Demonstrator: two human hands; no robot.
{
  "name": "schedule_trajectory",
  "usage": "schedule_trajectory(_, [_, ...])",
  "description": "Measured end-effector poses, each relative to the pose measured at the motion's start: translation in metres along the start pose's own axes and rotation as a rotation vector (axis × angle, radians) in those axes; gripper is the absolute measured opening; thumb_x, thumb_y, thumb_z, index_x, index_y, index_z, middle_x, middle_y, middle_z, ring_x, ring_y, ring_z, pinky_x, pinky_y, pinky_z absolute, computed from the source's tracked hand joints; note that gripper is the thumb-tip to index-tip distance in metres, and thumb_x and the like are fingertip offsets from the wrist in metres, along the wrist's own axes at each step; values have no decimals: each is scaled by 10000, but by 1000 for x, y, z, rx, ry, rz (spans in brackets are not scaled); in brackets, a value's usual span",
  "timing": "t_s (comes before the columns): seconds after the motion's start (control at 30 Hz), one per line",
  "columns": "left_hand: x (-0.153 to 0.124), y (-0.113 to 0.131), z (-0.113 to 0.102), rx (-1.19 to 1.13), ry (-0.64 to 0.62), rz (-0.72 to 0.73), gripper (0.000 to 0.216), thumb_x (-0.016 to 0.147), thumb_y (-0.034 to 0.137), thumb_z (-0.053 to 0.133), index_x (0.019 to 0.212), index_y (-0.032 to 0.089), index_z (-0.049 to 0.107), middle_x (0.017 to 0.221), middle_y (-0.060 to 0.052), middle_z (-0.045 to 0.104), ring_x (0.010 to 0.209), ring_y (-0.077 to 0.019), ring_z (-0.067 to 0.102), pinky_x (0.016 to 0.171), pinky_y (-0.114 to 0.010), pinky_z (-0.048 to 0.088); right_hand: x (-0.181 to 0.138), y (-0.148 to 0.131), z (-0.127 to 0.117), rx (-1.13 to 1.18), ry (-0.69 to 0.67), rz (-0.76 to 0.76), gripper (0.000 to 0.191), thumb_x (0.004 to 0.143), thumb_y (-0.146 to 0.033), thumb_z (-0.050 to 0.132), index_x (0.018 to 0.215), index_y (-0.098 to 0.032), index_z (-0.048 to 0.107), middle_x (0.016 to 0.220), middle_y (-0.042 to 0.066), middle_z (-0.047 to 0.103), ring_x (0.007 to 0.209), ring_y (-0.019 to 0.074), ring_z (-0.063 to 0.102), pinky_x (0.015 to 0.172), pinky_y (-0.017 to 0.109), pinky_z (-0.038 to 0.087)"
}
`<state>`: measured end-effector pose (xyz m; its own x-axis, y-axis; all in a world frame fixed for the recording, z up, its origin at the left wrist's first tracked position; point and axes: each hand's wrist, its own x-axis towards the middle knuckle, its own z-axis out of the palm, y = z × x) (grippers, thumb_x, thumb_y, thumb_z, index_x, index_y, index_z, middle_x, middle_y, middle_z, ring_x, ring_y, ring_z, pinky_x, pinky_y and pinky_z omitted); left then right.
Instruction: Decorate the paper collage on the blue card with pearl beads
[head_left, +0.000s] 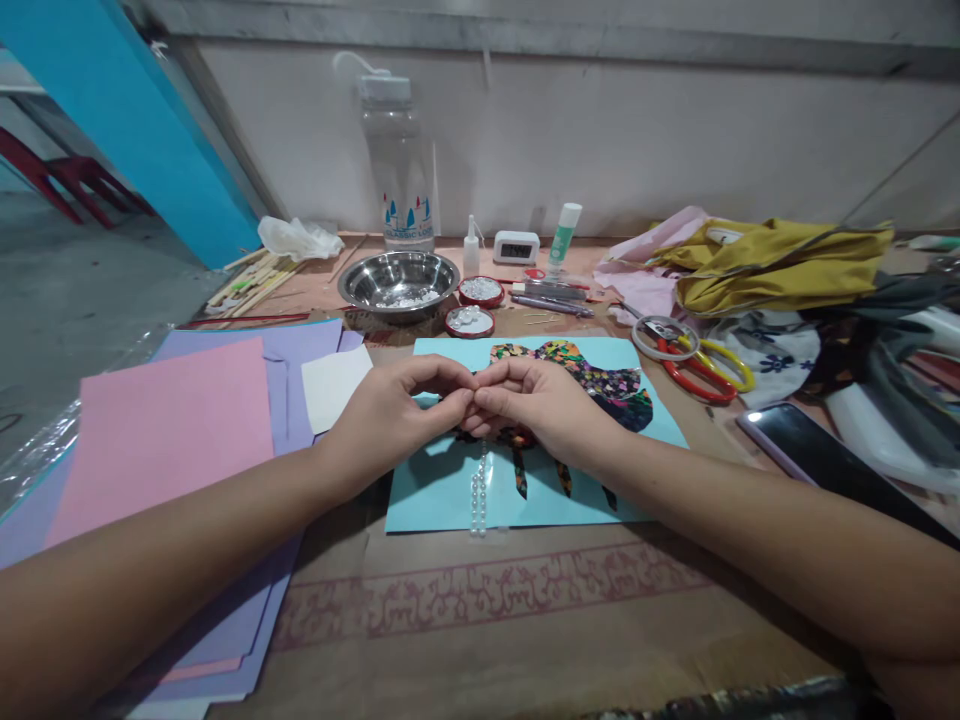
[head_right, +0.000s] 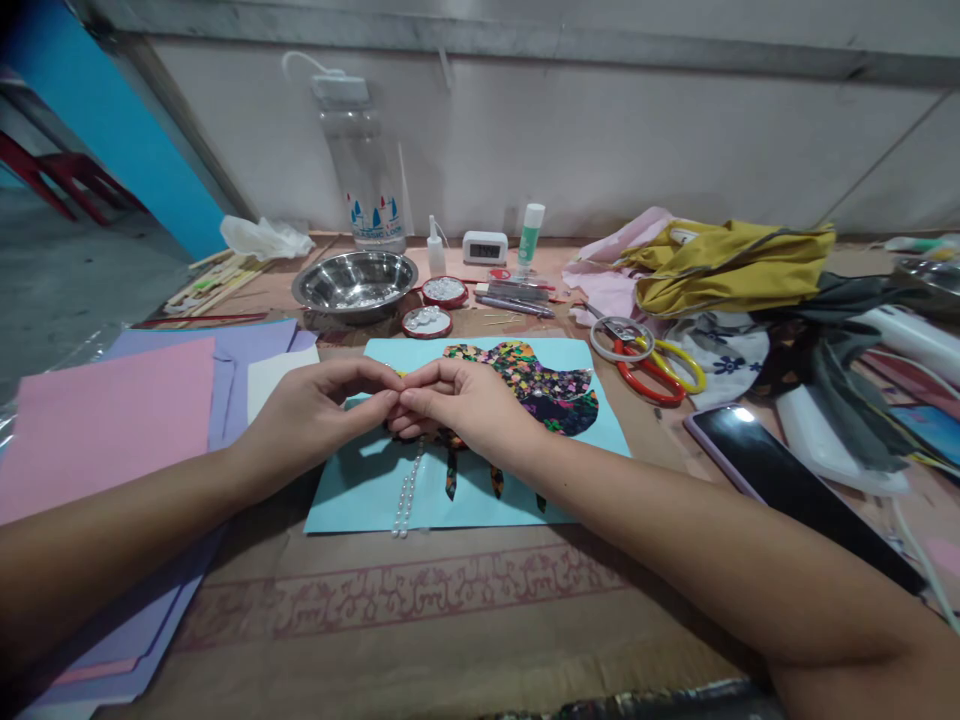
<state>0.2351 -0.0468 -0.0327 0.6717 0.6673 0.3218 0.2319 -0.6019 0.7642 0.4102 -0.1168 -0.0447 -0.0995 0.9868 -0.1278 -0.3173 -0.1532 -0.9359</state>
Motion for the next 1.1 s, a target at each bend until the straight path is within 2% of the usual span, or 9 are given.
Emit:
schedule_trajectory(0.2, [-1,0,1,-7,10,-5,119,864,266,632,905,187,711,893,-18,742,816,-145,677,768,-250,539,1,2,-1,-1,-2,-15,247,732,-251,813,863,-158,625,714,6,738,672,113,723,678,236,622])
schedule_trajectory(0.37, [2,-4,0,-61,4,-39,253,886,364,643,1060,181,653,909,-30,731,808,-153,679,710,-247,547,1,3,-1,-18,-10,-80,251,754,-294,798,878,-179,612,729,-1,731,691,124,728,690,263,623])
schedule_trajectory(0.5, [3,-4,-4,7,-62,-53,256,915,428,606,992,215,726,955,-26,751,851,-171,683,779,-274,540,-1,2,-1,-79,18,-164,235,751,-300,794,848,-196,606,729,-16,721,679,128,721,684,283,622])
schedule_trajectory(0.7, [2,-1,-4,-9,-93,-77,256,902,426,616,957,214,748,935,-14,759,833,-172,687,768,-269,533,-3,5,2,-153,81,-247,192,772,-302,772,793,-202,610,706,-18,715,667,132,713,676,288,612])
schedule_trajectory(0.97, [-1,4,-2,54,-93,-65,187,885,326,608,907,207,751,874,-1,763,795,-166,687,737,-261,518,-10,6,8,-294,114,-239,122,820,-238,709,811,-199,594,707,-12,690,683,125,684,655,269,571])
schedule_trajectory(1.1, [-3,6,-1,53,-72,-96,179,864,305,614,901,210,760,855,-1,768,770,-166,688,711,-262,520,-10,6,8,-330,86,-254,125,820,-207,694,823,-207,570,704,-25,657,674,112,656,634,252,541])
